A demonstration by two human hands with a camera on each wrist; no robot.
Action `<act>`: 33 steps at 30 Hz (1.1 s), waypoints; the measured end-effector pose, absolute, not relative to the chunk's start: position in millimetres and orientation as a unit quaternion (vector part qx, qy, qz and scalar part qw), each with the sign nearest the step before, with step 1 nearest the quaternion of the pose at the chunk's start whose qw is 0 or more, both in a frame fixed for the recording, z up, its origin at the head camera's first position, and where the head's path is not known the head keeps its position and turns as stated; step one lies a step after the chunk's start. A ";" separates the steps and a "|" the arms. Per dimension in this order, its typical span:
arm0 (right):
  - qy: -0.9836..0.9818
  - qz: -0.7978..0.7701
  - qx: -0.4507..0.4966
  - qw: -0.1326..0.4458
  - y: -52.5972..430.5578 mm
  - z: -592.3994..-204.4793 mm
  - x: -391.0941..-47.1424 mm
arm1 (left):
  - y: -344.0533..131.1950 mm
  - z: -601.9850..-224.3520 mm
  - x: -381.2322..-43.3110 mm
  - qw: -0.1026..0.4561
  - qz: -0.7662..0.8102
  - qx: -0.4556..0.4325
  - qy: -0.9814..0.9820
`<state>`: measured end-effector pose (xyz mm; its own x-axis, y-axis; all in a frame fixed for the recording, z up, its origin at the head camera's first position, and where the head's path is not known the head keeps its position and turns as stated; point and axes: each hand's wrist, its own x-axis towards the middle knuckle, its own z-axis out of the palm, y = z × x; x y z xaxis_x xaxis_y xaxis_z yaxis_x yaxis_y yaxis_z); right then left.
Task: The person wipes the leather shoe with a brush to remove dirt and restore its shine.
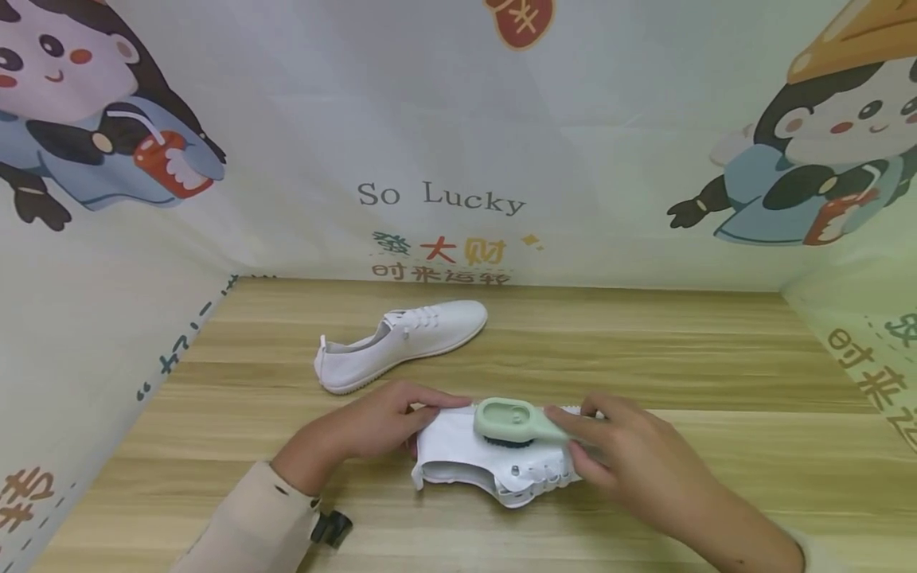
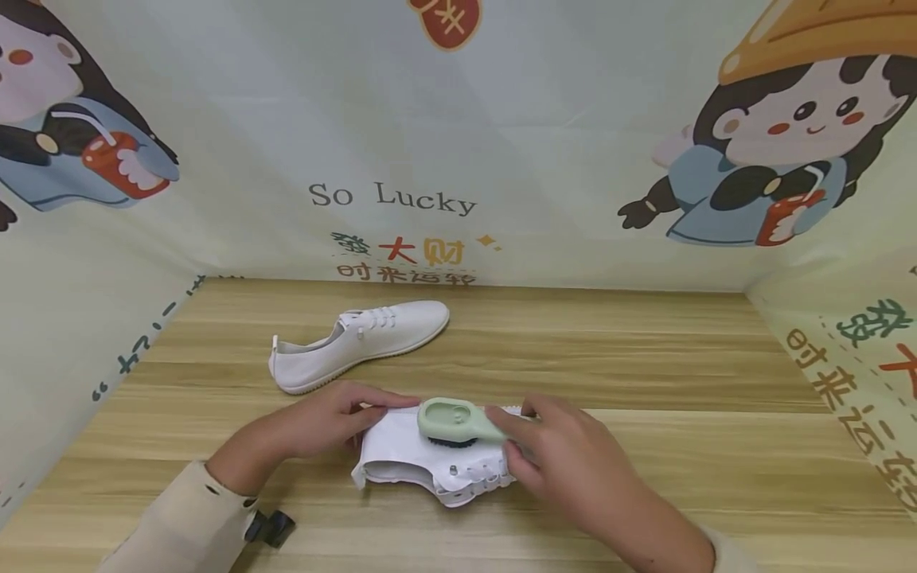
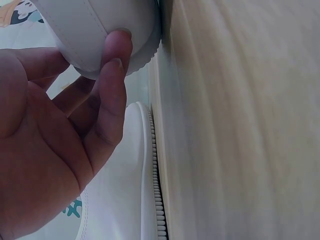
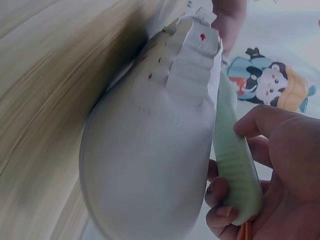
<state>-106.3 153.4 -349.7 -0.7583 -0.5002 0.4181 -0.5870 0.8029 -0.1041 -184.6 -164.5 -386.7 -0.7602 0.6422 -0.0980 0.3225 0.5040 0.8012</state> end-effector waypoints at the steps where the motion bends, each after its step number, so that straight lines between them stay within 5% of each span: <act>1: -0.933 0.115 0.287 0.186 156.2 -349.0 -105.8 | -164.8 -386.3 -184.4 0.196 0.409 0.285 0.845; 22: -0.931 0.149 0.264 0.202 215.9 -346.7 -96.5 | -164.9 -385.8 -184.9 0.200 0.411 0.286 0.842; 33: -0.944 0.166 0.236 0.162 234.6 -345.5 -90.2 | -165.0 -386.6 -184.8 0.204 0.414 0.282 0.841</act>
